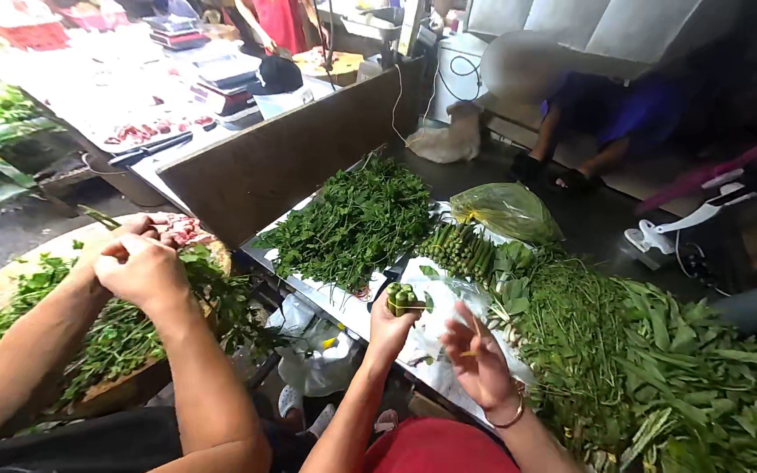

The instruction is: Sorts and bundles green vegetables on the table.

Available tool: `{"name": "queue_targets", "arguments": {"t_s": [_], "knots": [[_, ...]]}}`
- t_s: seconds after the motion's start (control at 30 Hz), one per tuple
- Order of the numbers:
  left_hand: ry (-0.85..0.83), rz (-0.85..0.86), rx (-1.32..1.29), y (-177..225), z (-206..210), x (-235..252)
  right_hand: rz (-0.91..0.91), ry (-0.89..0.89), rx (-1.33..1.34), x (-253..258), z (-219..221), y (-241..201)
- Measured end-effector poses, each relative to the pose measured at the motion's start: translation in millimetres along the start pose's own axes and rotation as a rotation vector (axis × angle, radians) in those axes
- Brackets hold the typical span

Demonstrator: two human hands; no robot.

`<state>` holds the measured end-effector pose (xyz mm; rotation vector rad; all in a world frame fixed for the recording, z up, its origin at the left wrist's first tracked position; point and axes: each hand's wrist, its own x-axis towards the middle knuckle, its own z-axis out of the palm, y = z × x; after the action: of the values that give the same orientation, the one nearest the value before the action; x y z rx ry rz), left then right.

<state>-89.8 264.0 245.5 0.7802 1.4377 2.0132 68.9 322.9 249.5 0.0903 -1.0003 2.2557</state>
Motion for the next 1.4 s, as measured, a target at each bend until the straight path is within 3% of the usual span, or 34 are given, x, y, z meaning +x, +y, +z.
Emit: {"name": "queue_targets", "arguments": {"t_s": [0.1, 0.23, 0.4, 0.6, 0.7, 0.83, 0.97, 1.0, 1.03, 1.1, 1.13, 1.23, 1.4], "knots": [[-0.011, 0.249, 0.317, 5, 10, -6, -0.006, 0.139, 0.153, 15, -14, 3], [-0.071, 0.542, 0.818, 4, 5, -4, -0.04, 0.133, -0.321, 30, -19, -5], [-0.138, 0.562, 1.051, -3, 4, -8, -0.111, 0.028, -1.088, 40, -15, -12], [-0.2, 0.427, 1.094, -17, 2, -16, 0.065, 0.098, -1.279, 43, -14, -10], [-0.232, 0.333, 1.043, -21, 1, -19, 0.16, 0.141, -1.273, 44, -19, -11], [-0.354, 0.138, 0.832, -20, 1, -19, 0.188, 0.042, -1.392, 56, -18, -38], [-0.443, 0.033, 0.717, -17, 6, -20, -0.199, -0.104, -1.583, 70, -8, -65], [-0.449, 0.044, 0.711, -16, 8, -20, -0.219, -0.172, -1.633, 72, -4, -61], [-0.447, 0.059, 0.701, -16, 10, -22, -0.147, -0.249, -1.665, 72, -2, -52], [-0.479, 0.015, 0.669, -20, 9, -27, 0.227, -0.41, -1.607, 74, -7, -33], [-0.503, -0.046, 0.612, -25, 6, -26, 0.286, -0.415, -1.539, 77, -14, -31], [-0.53, -0.208, 0.266, -31, -2, -24, 0.06, -0.313, -1.329, 87, -30, -52], [-0.489, -0.302, -0.111, -30, -9, -26, 0.124, -0.298, -1.291, 66, -39, -62]]}}
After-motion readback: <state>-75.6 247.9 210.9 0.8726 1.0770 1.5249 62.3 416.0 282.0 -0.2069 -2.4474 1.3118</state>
